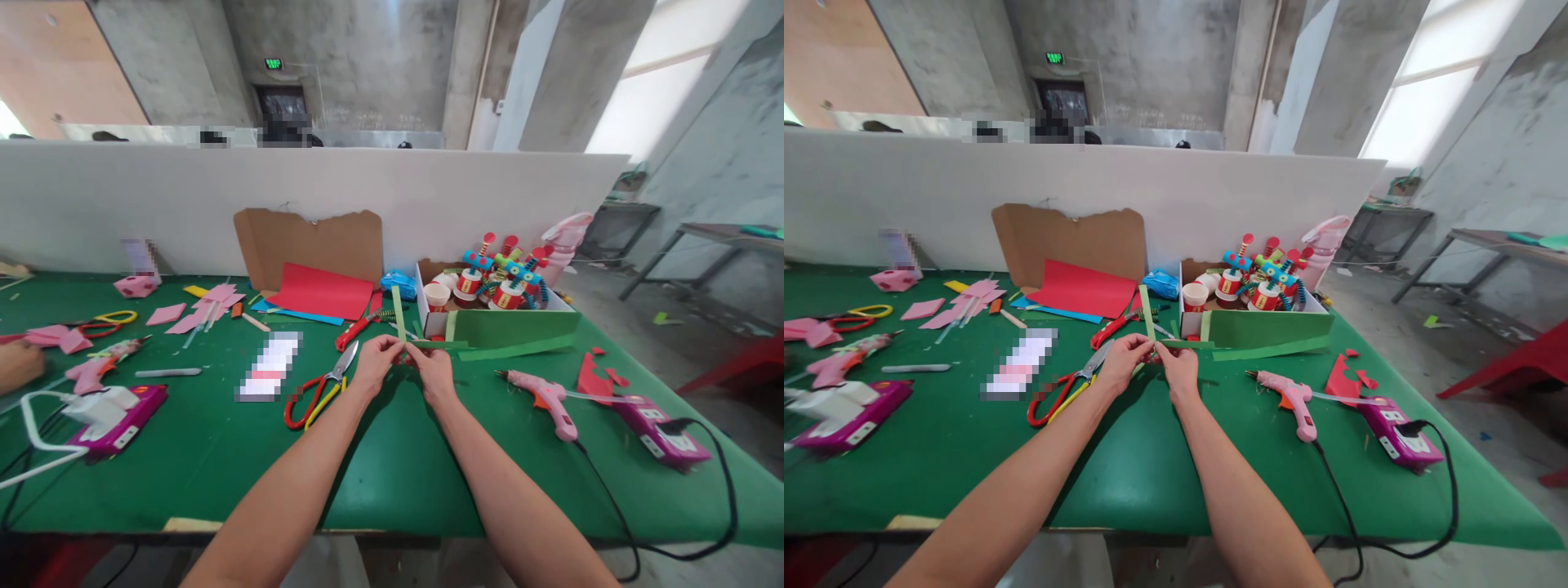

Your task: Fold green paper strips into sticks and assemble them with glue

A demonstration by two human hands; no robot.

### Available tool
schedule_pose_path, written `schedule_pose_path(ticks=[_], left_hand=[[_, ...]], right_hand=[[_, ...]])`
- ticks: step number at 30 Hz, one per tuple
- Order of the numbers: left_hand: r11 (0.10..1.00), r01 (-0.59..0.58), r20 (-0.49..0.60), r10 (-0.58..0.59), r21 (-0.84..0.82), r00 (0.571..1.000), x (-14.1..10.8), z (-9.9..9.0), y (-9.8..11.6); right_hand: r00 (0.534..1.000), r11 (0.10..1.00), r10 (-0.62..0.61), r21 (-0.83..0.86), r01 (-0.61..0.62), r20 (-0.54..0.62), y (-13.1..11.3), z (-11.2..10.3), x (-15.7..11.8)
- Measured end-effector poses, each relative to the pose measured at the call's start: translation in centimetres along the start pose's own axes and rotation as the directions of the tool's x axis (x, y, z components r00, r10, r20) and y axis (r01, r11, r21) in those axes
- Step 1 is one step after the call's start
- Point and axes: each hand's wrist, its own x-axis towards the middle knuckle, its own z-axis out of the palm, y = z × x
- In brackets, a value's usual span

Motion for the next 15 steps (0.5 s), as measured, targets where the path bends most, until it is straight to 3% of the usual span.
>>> schedule_pose_path(ticks=[7, 11, 15], left_hand=[[1.000, 0.000, -0.021, 0.000, 0.012, 1.000, 0.16, -0.06, -0.08], [0.995, 0.023, -0.049, -0.028, -0.098, 0.998, 0.21, 0.00, -0.08], [0.981, 0.073, -0.027, -0.079, -0.180, 0.996, 0.06, -0.06, 0.11]], right_hand=[[1.000, 1.000, 0.018, 0.020, -0.019, 0.023, 0.20, -0.19, 0.27], [0.990, 0.994, 0.054, 0.083, -0.065, 0.130, 0.32, -0.55, 0.59], [0.982, 0.972, 0.133, 0.174, -0.156, 0.134, 0.63, -0.76, 0.88]])
